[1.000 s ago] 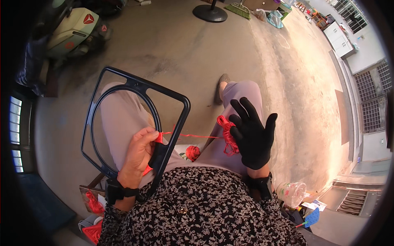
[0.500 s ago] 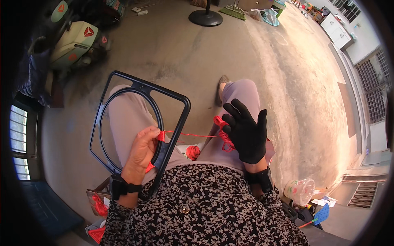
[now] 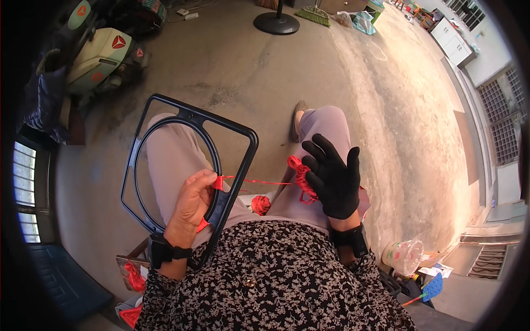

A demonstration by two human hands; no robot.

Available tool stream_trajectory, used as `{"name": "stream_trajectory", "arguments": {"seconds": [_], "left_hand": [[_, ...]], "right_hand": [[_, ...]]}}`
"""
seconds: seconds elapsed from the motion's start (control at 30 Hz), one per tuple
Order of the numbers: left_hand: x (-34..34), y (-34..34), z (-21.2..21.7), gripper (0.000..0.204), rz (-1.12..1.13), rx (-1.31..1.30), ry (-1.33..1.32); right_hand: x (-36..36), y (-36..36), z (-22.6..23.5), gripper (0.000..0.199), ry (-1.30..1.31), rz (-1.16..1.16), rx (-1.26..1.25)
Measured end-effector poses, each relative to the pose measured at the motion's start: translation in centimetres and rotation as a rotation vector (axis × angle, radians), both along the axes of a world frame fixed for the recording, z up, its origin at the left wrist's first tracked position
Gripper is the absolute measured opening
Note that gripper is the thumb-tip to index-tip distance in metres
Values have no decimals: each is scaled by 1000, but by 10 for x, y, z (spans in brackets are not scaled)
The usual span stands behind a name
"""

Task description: Wrapping a red plastic cord around the rim of a black plastic furniture frame.

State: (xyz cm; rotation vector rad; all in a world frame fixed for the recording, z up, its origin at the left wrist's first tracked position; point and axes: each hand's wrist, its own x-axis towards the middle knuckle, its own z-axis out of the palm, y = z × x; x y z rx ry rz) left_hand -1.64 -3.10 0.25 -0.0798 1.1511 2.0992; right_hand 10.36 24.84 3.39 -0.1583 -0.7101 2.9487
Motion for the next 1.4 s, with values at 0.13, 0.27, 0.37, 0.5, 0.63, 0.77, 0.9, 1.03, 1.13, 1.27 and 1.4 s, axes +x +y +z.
{"name": "stream_trajectory", "arguments": {"seconds": [0.13, 0.27, 0.37, 0.5, 0.63, 0.77, 0.9, 1.03, 1.13, 1.27, 1.4], "left_hand": [[1, 1, 5, 10, -5, 2, 17], [2, 3, 10, 10, -12, -47, -7], [4, 4, 14, 10, 2, -52, -26], [3, 0, 5, 9, -6, 19, -14], [3, 1, 7, 10, -16, 12, -6], [4, 2, 11, 10, -17, 8, -13], [5, 0, 8, 10, -15, -7, -6], [7, 2, 14, 10, -17, -38, 2], [7, 3, 16, 11, -28, -50, -3], [7, 2, 14, 12, -33, -53, -8], [7, 2, 15, 13, -27, -55, -13]], "right_hand": [[0, -1, 3, 75, -39, -26, 11], [0, 3, -6, 75, 0, -31, 43], [0, 1, -3, 75, -36, -58, 49], [1, 0, -2, 74, -43, -60, 26], [4, 4, -8, 74, 3, -37, -20], [4, 5, -11, 73, 11, -36, -17], [4, 4, -8, 72, 3, -42, -21], [4, 3, -10, 67, 8, -41, -60], [5, 5, -13, 62, 38, -30, -87], [4, 4, -13, 60, 41, -33, -89], [4, 4, -12, 61, 39, -29, -97]]}}
